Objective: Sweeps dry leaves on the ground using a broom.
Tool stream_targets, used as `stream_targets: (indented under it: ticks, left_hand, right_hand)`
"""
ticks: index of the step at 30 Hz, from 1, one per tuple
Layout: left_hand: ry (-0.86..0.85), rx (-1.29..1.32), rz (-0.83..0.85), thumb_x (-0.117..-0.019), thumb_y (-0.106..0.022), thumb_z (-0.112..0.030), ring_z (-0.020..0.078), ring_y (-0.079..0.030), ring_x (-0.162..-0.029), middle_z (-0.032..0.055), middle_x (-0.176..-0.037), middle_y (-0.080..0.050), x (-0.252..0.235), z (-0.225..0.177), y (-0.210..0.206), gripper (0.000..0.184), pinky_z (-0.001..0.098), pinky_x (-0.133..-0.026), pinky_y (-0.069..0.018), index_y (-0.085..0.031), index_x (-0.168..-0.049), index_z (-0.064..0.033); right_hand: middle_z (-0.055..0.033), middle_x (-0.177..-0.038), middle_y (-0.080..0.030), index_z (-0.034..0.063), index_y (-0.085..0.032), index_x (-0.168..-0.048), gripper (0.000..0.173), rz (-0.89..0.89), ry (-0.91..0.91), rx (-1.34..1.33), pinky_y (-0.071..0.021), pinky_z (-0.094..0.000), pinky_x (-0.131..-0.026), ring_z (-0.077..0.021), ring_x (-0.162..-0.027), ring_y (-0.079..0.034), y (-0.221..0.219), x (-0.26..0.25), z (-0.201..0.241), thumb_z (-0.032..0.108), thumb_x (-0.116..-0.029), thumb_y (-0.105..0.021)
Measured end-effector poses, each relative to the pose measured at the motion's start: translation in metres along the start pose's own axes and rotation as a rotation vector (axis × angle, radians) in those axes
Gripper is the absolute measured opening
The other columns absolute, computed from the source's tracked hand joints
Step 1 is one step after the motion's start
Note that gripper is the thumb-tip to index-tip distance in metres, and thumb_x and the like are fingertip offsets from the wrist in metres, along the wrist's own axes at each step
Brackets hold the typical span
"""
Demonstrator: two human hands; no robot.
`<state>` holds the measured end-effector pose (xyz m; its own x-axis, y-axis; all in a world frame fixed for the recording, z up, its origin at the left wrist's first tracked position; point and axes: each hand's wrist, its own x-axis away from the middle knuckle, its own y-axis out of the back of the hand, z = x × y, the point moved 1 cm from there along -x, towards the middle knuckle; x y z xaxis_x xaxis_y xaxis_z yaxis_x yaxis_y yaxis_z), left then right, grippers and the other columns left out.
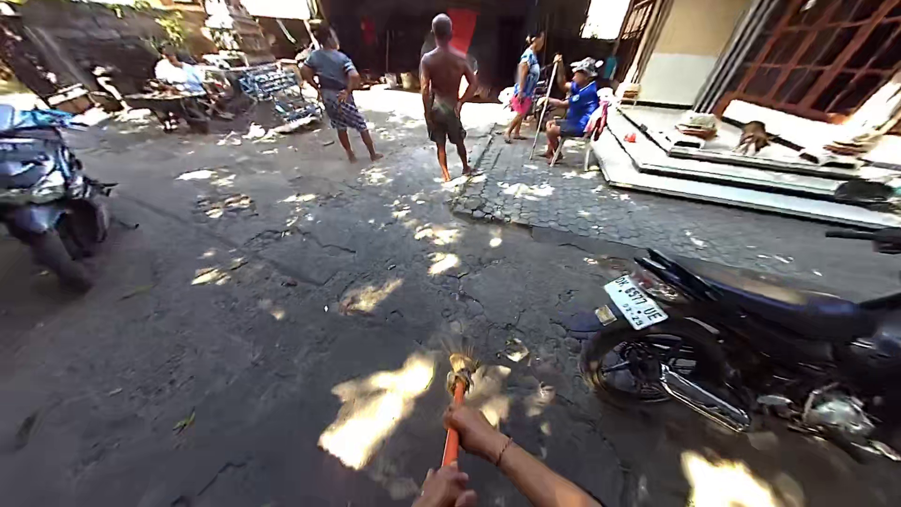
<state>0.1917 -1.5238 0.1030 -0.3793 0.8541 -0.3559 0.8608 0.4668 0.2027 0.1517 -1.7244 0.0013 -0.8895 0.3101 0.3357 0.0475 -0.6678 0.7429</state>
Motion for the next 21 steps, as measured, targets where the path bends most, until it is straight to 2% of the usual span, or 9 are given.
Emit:
stream_targets:
  ticks: [2, 3, 6, 8, 10, 13, 15, 17, 21]
  left_hand:
    - [0.028, 0.000, -0.146, -0.0986, -0.066, -0.017, 0.0259, -0.070, -0.113, 0.0161, -0.108, -0.075, -0.002, 0.042, -0.021, 0.023, 0.0430, -0.104, -0.0550, -0.073, -0.092, 0.0028]
    - [0.040, -0.006, -0.215, -0.0976, -0.067, -0.018, 0.0232, -0.072, -0.110, 0.0141, -0.105, -0.076, 0.001, 0.056, -0.028, 0.022, 0.0393, -0.102, -0.0568, -0.073, -0.090, 0.0016]
    - [0.119, 0.005, -0.311, -0.0964, -0.068, -0.012, 0.0275, -0.071, -0.109, 0.0192, -0.101, -0.074, 0.028, 0.061, -0.031, 0.021, 0.0415, -0.103, -0.0551, -0.070, -0.087, 0.0063]
    - [0.218, -0.016, -0.358, -0.0973, -0.067, -0.015, 0.0288, -0.070, -0.112, 0.0186, -0.101, -0.075, 0.054, 0.042, -0.013, 0.024, 0.0439, -0.105, -0.0527, -0.070, -0.083, 0.0052]
    - [0.311, -0.050, -0.414, -0.0992, -0.065, -0.018, 0.0270, -0.069, -0.117, 0.0167, -0.105, -0.075, 0.085, 0.008, 0.010, 0.025, 0.0444, -0.109, -0.0506, -0.071, -0.088, 0.0035]
    - [0.423, -0.168, -0.505, -0.1013, -0.064, -0.026, 0.0234, -0.069, -0.118, 0.0121, -0.106, -0.076, 0.133, -0.049, 0.030, 0.029, 0.0447, -0.110, -0.0510, -0.071, -0.088, -0.0017]
    - [0.476, -0.265, -0.549, -0.1021, -0.063, -0.030, 0.0197, -0.070, -0.116, 0.0081, -0.104, -0.076, 0.161, -0.081, 0.037, 0.030, 0.0428, -0.109, -0.0523, -0.070, -0.086, -0.0051]
    - [0.526, -0.338, -0.588, -0.1022, -0.062, -0.030, 0.0191, -0.070, -0.115, 0.0075, -0.102, -0.076, 0.187, -0.106, 0.041, 0.032, 0.0416, -0.108, -0.0528, -0.070, -0.084, -0.0049]
    - [0.630, -0.459, -0.620, -0.1017, -0.061, -0.030, 0.0197, -0.070, -0.116, 0.0069, -0.103, -0.077, 0.230, -0.146, 0.036, 0.032, 0.0450, -0.111, -0.0492, -0.072, -0.084, -0.0054]
  right_hand:
    - [-0.0305, -0.130, -0.062, -0.0066, -0.069, -0.118, 0.028, 0.015, -0.033, -0.017, -0.0482, -0.0616, -0.102, -0.0465, -0.124, -0.059, -0.004, -0.023, -0.022, -0.003, -0.0915, -0.062]
    - [-0.0312, -0.134, -0.060, -0.0071, -0.067, -0.123, 0.030, 0.074, -0.064, -0.026, -0.0454, -0.0596, -0.107, -0.0460, -0.128, -0.056, -0.010, -0.032, -0.028, -0.002, -0.0942, -0.059]
    - [-0.0325, -0.145, -0.051, -0.0083, -0.062, -0.130, 0.033, 0.343, -0.102, 0.002, -0.0398, -0.0574, -0.113, -0.0462, -0.138, -0.047, -0.036, -0.047, -0.021, 0.000, -0.0999, -0.053]
    - [-0.0328, -0.148, -0.047, -0.0062, -0.062, -0.132, 0.033, 0.487, -0.049, 0.063, -0.0389, -0.0596, -0.112, -0.0476, -0.140, -0.045, -0.057, -0.043, 0.010, 0.001, -0.1021, -0.050]
    - [-0.0331, -0.149, -0.046, -0.0050, -0.061, -0.133, 0.035, 0.605, 0.003, 0.165, -0.0427, -0.0617, -0.109, -0.0497, -0.138, -0.045, -0.072, -0.030, 0.059, -0.001, -0.0986, -0.055]
    - [-0.0327, -0.139, -0.054, -0.0060, -0.063, -0.129, 0.034, 0.744, 0.191, 0.209, -0.0456, -0.0619, -0.103, -0.0493, -0.132, -0.051, -0.108, 0.000, 0.120, 0.001, -0.0961, -0.059]
    - [-0.0331, -0.136, -0.057, -0.0071, -0.063, -0.128, 0.033, 0.812, 0.326, 0.180, -0.0448, -0.0615, -0.104, -0.0492, -0.131, -0.052, -0.135, 0.019, 0.156, 0.003, -0.0966, -0.060]
    - [-0.0328, -0.134, -0.058, -0.0075, -0.064, -0.125, 0.034, 0.897, 0.431, 0.185, -0.0441, -0.0624, -0.104, -0.0492, -0.131, -0.051, -0.164, 0.035, 0.189, 0.004, -0.0928, -0.066]
    - [-0.0289, -0.132, -0.061, -0.0063, -0.066, -0.123, 0.033, 0.988, 0.625, 0.168, -0.0443, -0.0603, -0.103, -0.0450, -0.129, -0.055, -0.210, 0.070, 0.232, 0.006, -0.0925, -0.066]
